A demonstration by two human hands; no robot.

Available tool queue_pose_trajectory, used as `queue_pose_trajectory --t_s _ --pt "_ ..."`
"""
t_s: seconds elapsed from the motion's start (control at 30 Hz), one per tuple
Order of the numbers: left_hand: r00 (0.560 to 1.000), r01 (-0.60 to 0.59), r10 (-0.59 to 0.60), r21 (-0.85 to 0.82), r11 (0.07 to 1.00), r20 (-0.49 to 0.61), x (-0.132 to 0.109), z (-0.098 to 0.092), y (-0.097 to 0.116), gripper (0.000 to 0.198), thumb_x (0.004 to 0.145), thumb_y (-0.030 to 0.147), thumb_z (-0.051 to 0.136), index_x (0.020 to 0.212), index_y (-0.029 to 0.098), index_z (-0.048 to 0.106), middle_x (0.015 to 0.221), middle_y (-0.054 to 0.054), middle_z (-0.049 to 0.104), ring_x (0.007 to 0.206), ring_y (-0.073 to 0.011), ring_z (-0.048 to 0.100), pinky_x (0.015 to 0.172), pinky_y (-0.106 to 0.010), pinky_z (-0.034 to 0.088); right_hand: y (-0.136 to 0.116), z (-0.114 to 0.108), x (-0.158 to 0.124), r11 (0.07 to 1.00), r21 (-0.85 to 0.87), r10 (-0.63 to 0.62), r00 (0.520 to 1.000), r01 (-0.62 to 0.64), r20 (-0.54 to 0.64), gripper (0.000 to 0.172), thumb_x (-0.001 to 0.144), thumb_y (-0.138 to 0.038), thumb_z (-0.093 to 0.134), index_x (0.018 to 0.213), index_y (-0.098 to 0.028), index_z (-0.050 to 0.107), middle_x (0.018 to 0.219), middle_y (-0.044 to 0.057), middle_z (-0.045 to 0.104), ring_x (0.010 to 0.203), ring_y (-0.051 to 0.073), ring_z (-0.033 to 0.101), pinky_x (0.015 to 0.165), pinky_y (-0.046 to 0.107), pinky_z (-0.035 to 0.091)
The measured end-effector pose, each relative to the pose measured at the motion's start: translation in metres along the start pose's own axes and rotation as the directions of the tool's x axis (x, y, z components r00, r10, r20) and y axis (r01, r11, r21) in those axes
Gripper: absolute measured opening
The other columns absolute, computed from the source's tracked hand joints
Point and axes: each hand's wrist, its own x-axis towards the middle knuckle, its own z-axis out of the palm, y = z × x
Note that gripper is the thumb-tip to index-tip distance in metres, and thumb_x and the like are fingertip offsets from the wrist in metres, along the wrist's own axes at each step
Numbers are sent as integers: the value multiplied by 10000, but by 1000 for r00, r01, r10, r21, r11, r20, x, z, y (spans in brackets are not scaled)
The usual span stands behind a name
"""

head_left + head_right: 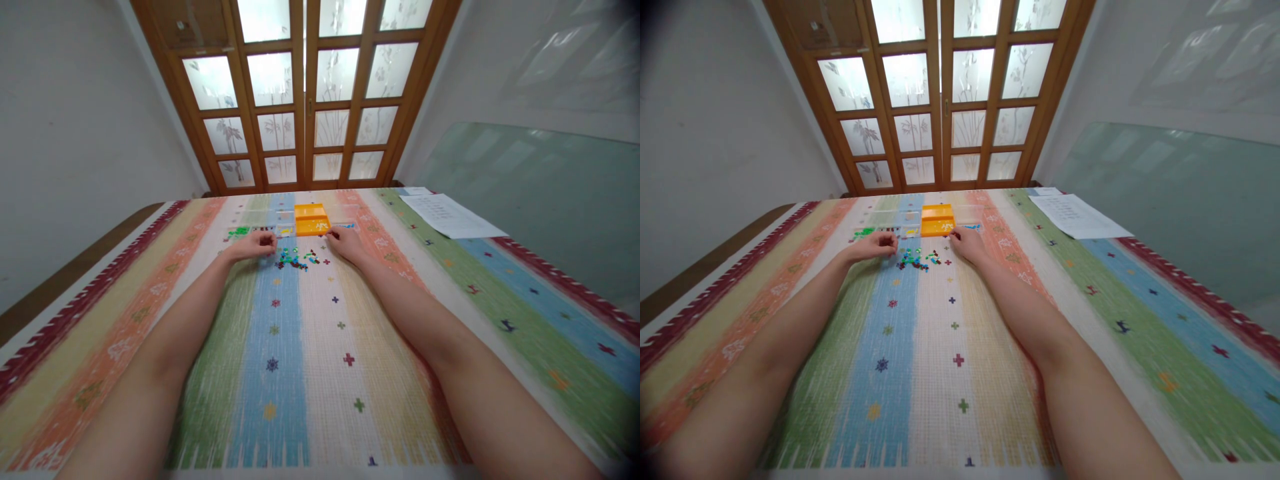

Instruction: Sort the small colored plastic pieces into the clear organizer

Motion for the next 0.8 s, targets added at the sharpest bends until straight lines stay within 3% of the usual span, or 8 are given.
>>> queue_pose_trajectory --t_s 0.1,0.2,0.27,0.33,0.4,0.47,0.7,0.8 --pt "978 -2 -19 -101 995 -207 -2 -6 -9 198 761 330 714 851 171 636 777 -2 621 675 -118 548 646 -236 438 1 0 0 1000 4 2 1000 -2 7 199 955 -261 566 951 -209 759 943 63 773 851 216 659 753 292 444" --pt "892 -8 -81 -194 981 -444 -5 -15 -29 228 718 331 742 847 178 633 752 5 609 637 -110 526 614 -228 429 1 0 0 1000 7 8 1000 -9 14 199 955 -267 571 958 -213 762 946 65 772 852 217 660 763 293 450" --pt "781 -10 -154 -259 966 -605 -7 -22 -45 237 686 310 743 853 183 633 725 12 603 609 -107 518 585 -220 419 2 0 0 1000 10 9 1000 -9 15 200 955 -273 572 960 -214 763 946 66 772 850 217 661 762 293 451" --pt "633 7 -251 -319 948 -732 -9 -30 -60 233 665 295 734 843 187 629 694 21 592 578 -104 516 566 -213 419 2 1 1 1000 12 5 1000 -5 15 198 953 -271 574 959 -212 763 942 67 771 847 217 661 754 291 447" --pt "487 12 -338 -381 924 -805 -11 -38 -72 225 663 280 722 843 189 622 689 27 594 555 -100 527 554 -206 425 3 1 1 1000 12 1 1000 -1 15 190 948 -267 580 957 -210 762 940 65 772 845 216 661 743 287 440" --pt "394 -10 -397 -436 900 -829 -14 -45 -80 212 676 252 716 854 186 621 712 15 619 569 -103 573 570 -206 455 4 2 1 1000 11 0 1000 0 10 184 946 -263 584 954 -210 759 938 62 773 843 214 660 737 284 435" --pt "412 -68 -425 -493 868 -806 -18 -50 -74 303 744 196 727 1040 156 670 955 -84 740 725 -129 700 699 -249 551 5 3 1 1000 14 -18 1000 18 3 188 954 -261 570 949 -213 751 930 53 770 831 208 657 726 279 428" --pt "495 41 -341 -371 928 -799 -15 -45 -64 274 755 227 713 1020 161 704 901 -68 737 679 -126 666 654 -242 516 5 2 1 1000 5 -18 1000 18 9 190 956 -261 567 946 -211 749 937 56 770 838 209 655 732 281 426"
